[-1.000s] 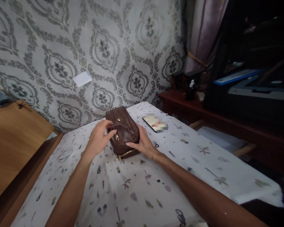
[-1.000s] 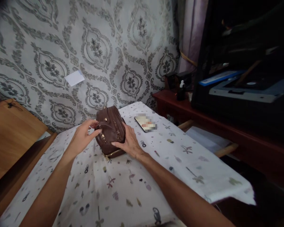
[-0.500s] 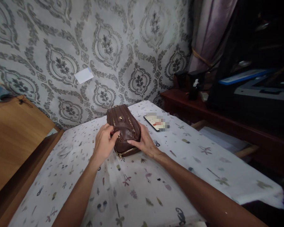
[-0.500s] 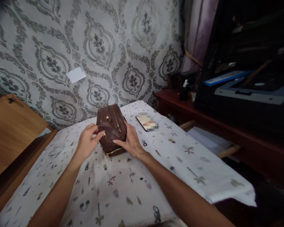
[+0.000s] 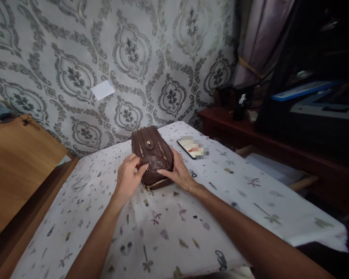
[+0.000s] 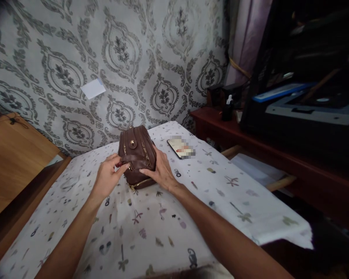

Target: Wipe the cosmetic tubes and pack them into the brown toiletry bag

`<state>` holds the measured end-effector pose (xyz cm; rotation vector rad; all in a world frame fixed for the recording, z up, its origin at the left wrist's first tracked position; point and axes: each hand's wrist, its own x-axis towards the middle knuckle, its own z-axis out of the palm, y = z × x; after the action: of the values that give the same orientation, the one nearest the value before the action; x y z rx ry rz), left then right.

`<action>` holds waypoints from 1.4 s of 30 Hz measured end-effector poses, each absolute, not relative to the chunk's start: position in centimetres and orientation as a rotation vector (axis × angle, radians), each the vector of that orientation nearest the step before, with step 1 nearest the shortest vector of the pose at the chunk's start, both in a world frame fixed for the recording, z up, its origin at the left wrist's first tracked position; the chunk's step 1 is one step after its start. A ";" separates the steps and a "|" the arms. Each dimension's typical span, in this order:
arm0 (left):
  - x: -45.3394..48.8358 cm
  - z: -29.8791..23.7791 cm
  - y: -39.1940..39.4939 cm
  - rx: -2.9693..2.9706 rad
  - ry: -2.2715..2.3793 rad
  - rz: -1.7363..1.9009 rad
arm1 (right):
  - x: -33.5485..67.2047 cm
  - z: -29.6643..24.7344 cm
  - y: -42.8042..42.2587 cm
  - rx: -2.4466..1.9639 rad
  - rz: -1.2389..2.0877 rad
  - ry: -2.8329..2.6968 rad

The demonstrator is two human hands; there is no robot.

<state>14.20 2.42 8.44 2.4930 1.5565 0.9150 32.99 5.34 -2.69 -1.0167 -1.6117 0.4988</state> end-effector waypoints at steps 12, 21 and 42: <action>15.9 9.0 1.9 2.754 1.537 0.907 | 33.1 -2.6 5.2 -0.998 0.452 -1.649; 19.1 8.5 2.6 3.088 1.483 0.555 | 33.3 -2.7 5.0 -0.971 0.377 -1.681; 18.8 7.1 3.1 2.850 1.336 0.909 | 33.4 -2.0 4.7 -0.988 0.312 -1.656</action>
<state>18.80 3.15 7.07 2.8504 1.3361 0.9092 33.45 4.71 -1.96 -0.9880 -1.6565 0.3122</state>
